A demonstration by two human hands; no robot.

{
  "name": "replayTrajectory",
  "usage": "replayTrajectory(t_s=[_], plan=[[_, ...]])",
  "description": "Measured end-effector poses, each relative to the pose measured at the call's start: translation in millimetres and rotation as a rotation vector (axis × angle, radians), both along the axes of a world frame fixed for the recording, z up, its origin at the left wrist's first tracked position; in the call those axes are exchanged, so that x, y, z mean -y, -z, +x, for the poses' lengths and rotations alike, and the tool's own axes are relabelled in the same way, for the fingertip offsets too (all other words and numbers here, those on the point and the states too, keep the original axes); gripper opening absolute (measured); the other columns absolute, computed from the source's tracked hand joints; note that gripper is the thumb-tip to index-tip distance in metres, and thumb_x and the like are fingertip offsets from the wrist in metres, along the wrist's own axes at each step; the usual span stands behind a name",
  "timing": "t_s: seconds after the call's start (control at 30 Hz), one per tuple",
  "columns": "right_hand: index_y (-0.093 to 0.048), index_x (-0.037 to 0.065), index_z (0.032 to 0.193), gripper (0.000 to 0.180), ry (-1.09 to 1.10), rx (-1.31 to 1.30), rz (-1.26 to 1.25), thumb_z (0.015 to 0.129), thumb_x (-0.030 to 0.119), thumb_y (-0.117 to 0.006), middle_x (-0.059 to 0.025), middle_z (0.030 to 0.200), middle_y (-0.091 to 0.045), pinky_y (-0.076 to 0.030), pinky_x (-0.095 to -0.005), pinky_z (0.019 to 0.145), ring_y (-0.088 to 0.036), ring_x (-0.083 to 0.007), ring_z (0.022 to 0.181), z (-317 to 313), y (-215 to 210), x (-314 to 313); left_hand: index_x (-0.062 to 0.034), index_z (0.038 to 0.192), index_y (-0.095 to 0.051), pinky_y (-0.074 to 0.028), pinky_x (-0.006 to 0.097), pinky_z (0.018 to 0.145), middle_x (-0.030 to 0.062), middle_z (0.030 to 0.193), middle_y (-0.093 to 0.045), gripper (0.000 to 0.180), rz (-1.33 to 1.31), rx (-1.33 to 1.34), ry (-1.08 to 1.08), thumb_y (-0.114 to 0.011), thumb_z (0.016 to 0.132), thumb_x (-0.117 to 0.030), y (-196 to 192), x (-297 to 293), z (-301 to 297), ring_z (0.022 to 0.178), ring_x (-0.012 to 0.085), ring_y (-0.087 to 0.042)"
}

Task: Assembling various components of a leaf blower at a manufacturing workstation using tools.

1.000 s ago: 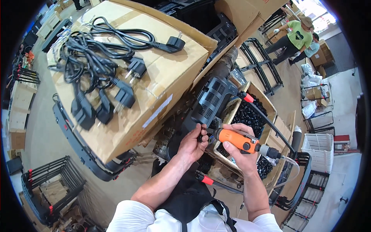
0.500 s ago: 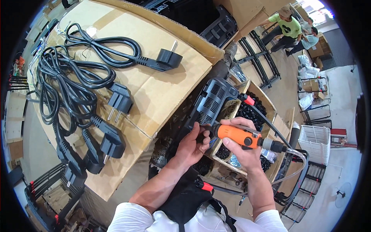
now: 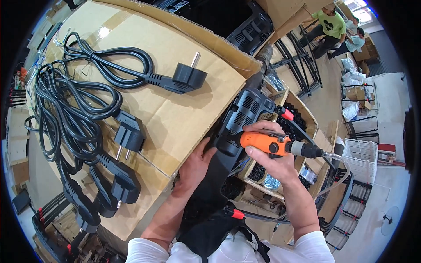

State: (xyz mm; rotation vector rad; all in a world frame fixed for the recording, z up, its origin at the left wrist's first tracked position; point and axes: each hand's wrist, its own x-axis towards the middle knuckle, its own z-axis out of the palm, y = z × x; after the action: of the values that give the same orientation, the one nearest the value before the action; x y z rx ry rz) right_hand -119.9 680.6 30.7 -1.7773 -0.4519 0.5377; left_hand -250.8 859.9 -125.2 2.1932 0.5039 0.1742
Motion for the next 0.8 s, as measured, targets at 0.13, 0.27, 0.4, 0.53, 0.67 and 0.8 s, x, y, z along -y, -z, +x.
replayTrajectory(t_s=[0.13, 0.27, 0.4, 0.53, 0.67, 0.8], plan=[[-0.062, 0.003, 0.129, 0.049, -0.028, 0.047, -0.051, 0.086, 0.008, -0.084, -0.0161, 0.13, -0.069, -0.054, -0.0426, 0.107, -0.067, -0.0262, 0.122, 3, 0, -2, -0.0163, 0.134, -0.074, -0.058, 0.044, 0.073, 0.013, 0.096, -0.075, 0.037, 0.07, 0.058, 0.028, -0.074, 0.099, -0.029, 11, 5, -8, 0.082, 0.0362, -0.071], [-0.061, 0.004, 0.132, 0.05, -0.057, 0.087, -0.068, 0.089, 0.013, -0.084, -0.0137, 0.13, -0.069, -0.054, -0.0406, 0.106, -0.068, -0.0238, 0.12, 6, 2, 0, -0.0159, 0.134, -0.074, -0.058, 0.044, 0.073, 0.0143, 0.097, -0.075, 0.037, 0.035, 0.025, 0.026, -0.074, 0.099, -0.028, 8, 5, -7, 0.084, 0.0369, -0.072], [-0.062, 0.002, 0.128, 0.048, -0.02, 0.057, -0.075, 0.086, 0.009, -0.085, -0.0154, 0.128, -0.069, -0.054, -0.0423, 0.106, -0.067, -0.0258, 0.122, 2, 0, -1, -0.0136, 0.132, -0.075, -0.058, 0.043, 0.075, 0.0168, 0.098, -0.075, 0.035, 0.0, 0.022, 0.026, -0.074, 0.099, -0.026, 1, 3, -7, 0.088, 0.0375, -0.073], [-0.062, 0.002, 0.129, 0.049, -0.031, 0.03, -0.159, 0.086, 0.009, -0.085, -0.0146, 0.128, -0.069, -0.055, -0.0411, 0.106, -0.067, -0.0245, 0.121, 1, 5, -5, -0.012, 0.131, -0.076, -0.058, 0.043, 0.076, 0.0175, 0.099, -0.075, 0.034, 0.0, 0.057, 0.034, -0.074, 0.099, -0.024, 8, 4, -6, 0.089, 0.0379, -0.073], [-0.065, 0.005, 0.13, 0.047, -0.086, 0.116, -0.241, 0.088, 0.014, -0.084, -0.0098, 0.125, -0.072, -0.056, -0.035, 0.103, -0.071, -0.0212, 0.115, -4, 5, -12, -0.0114, 0.131, -0.076, -0.059, 0.042, 0.078, 0.0171, 0.103, -0.076, 0.034, -0.054, 0.035, 0.026, -0.074, 0.099, -0.023, 5, 3, -9, 0.092, 0.0376, -0.074], [-0.064, 0.006, 0.13, 0.048, -0.108, 0.163, -0.27, 0.087, 0.013, -0.084, -0.0103, 0.119, -0.075, -0.06, -0.0351, 0.097, -0.076, -0.0244, 0.106, -9, 11, -24, -0.0094, 0.131, -0.075, -0.059, 0.041, 0.08, 0.0166, 0.108, -0.077, 0.034, 0.037, 0.09, 0.009, -0.073, 0.1, -0.023, 19, 6, -15, 0.094, 0.0363, -0.075]])
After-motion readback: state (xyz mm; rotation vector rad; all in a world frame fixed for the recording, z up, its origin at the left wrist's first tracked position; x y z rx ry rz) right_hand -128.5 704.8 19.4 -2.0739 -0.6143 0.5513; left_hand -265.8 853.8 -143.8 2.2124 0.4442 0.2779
